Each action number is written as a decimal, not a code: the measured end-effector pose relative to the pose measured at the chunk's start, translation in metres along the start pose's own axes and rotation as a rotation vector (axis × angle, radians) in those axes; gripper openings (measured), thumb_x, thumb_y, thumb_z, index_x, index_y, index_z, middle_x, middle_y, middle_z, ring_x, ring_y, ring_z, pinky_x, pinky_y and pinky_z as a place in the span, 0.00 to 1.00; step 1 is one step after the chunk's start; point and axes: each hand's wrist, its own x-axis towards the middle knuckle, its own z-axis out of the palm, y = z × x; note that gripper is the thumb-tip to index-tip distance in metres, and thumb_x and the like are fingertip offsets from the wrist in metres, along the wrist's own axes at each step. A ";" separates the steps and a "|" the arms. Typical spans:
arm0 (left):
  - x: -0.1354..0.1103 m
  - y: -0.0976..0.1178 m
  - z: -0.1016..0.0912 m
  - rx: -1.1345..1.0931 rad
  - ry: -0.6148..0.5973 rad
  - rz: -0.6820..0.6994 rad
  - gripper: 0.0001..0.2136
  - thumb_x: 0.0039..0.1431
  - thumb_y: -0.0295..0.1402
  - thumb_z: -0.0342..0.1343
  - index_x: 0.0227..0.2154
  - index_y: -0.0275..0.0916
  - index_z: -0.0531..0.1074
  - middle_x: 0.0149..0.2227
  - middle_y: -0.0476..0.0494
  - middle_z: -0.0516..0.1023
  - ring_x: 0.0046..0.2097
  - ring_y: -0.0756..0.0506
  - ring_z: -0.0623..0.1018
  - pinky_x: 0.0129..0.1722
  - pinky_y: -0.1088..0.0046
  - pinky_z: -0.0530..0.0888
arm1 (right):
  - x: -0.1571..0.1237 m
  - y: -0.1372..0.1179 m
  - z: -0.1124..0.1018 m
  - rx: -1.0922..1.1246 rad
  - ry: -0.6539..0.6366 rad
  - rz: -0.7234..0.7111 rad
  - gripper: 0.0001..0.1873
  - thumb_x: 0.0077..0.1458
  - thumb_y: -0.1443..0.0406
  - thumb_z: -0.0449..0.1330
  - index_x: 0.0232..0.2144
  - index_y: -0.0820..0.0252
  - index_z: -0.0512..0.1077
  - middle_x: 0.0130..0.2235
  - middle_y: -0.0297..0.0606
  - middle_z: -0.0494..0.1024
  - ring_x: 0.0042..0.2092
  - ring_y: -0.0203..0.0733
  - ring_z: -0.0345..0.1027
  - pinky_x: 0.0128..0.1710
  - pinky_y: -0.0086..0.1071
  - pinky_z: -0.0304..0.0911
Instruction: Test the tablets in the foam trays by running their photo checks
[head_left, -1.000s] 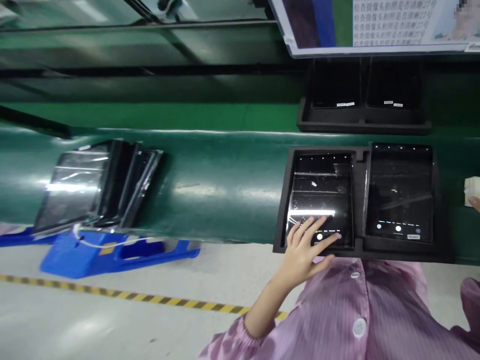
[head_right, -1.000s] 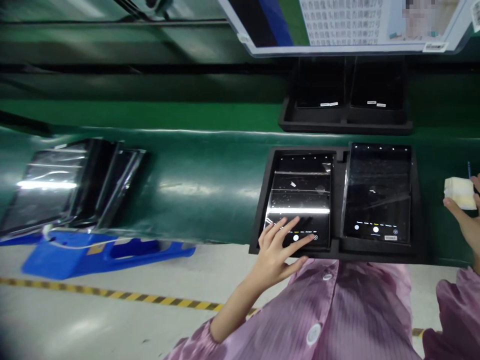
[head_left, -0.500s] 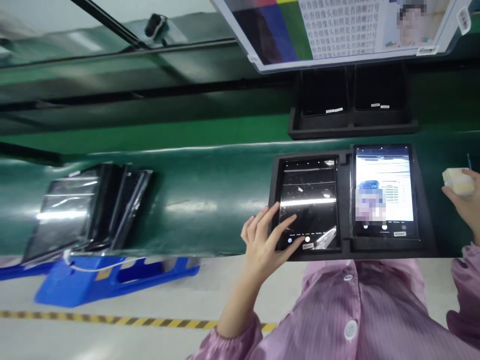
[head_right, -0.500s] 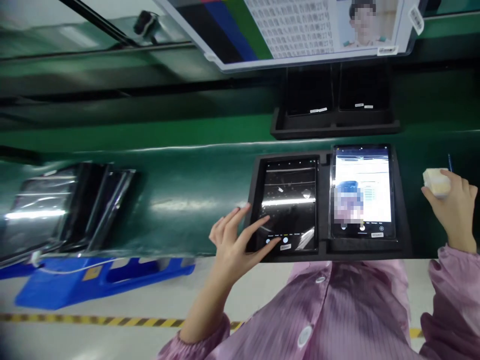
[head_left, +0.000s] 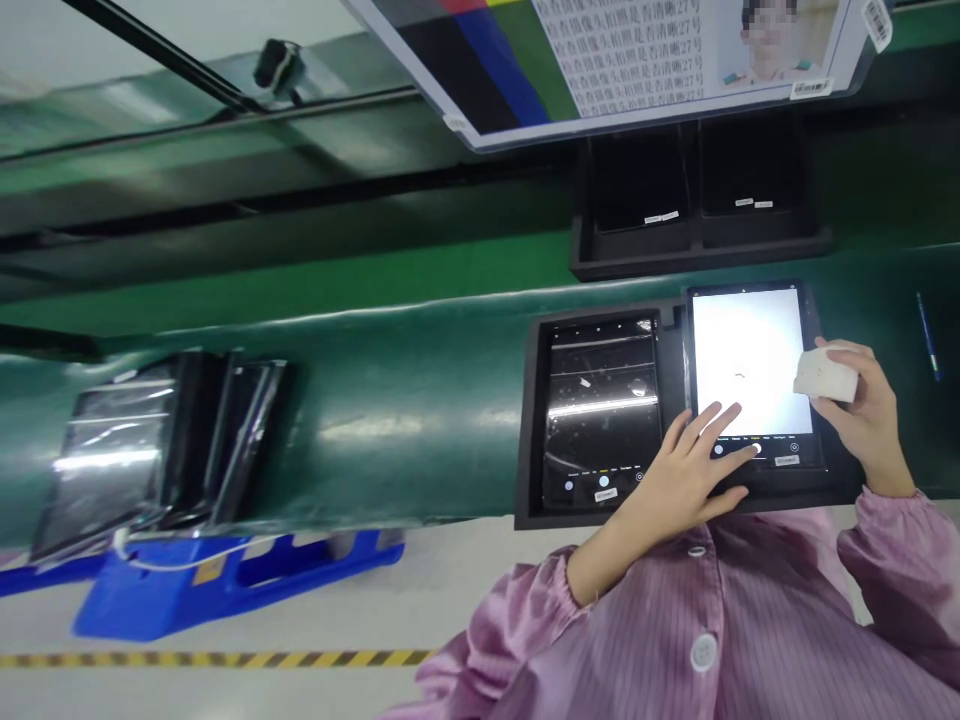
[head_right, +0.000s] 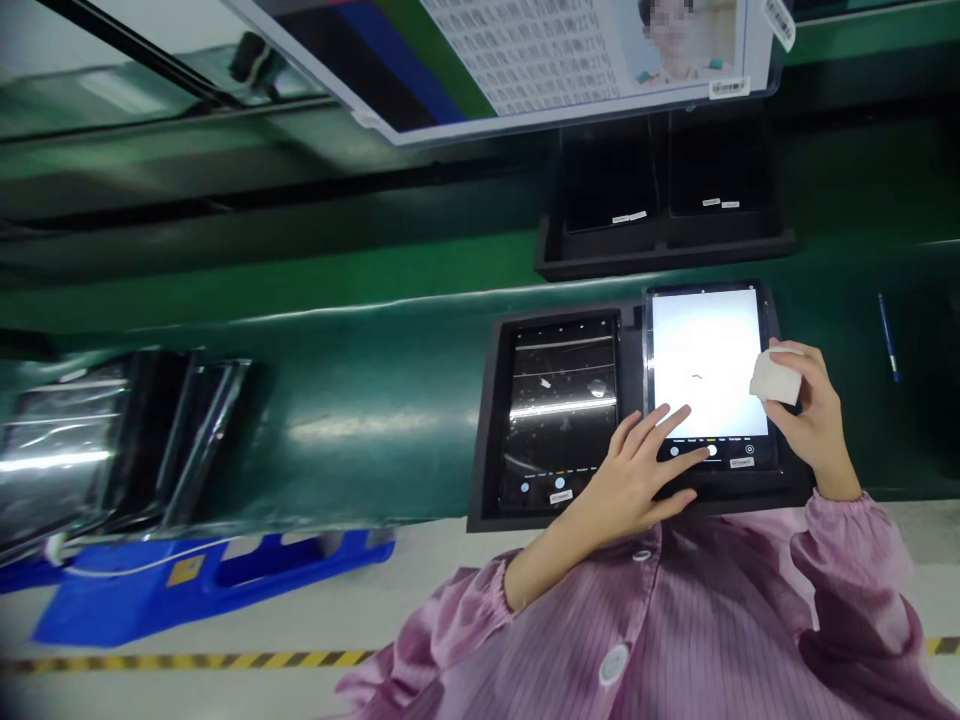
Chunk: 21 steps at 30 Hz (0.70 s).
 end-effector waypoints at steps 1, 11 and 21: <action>0.001 0.000 0.002 -0.006 0.003 0.000 0.18 0.72 0.45 0.57 0.59 0.47 0.77 0.72 0.34 0.64 0.72 0.31 0.64 0.69 0.46 0.63 | 0.000 0.000 0.000 -0.015 0.006 -0.012 0.23 0.55 0.66 0.71 0.52 0.46 0.74 0.57 0.43 0.73 0.63 0.61 0.70 0.52 0.52 0.74; -0.013 -0.008 -0.004 -0.013 0.121 -0.061 0.15 0.71 0.45 0.59 0.55 0.48 0.81 0.71 0.37 0.68 0.71 0.33 0.66 0.70 0.50 0.62 | 0.000 -0.004 -0.004 -0.161 -0.004 -0.046 0.22 0.56 0.66 0.68 0.52 0.48 0.73 0.57 0.45 0.74 0.61 0.60 0.70 0.57 0.59 0.69; -0.104 -0.038 -0.017 0.177 0.374 -0.204 0.09 0.69 0.36 0.59 0.39 0.49 0.85 0.57 0.41 0.82 0.60 0.38 0.77 0.62 0.58 0.66 | -0.001 -0.011 -0.007 -0.207 0.010 -0.068 0.25 0.52 0.66 0.72 0.53 0.51 0.75 0.56 0.48 0.76 0.59 0.62 0.72 0.55 0.61 0.70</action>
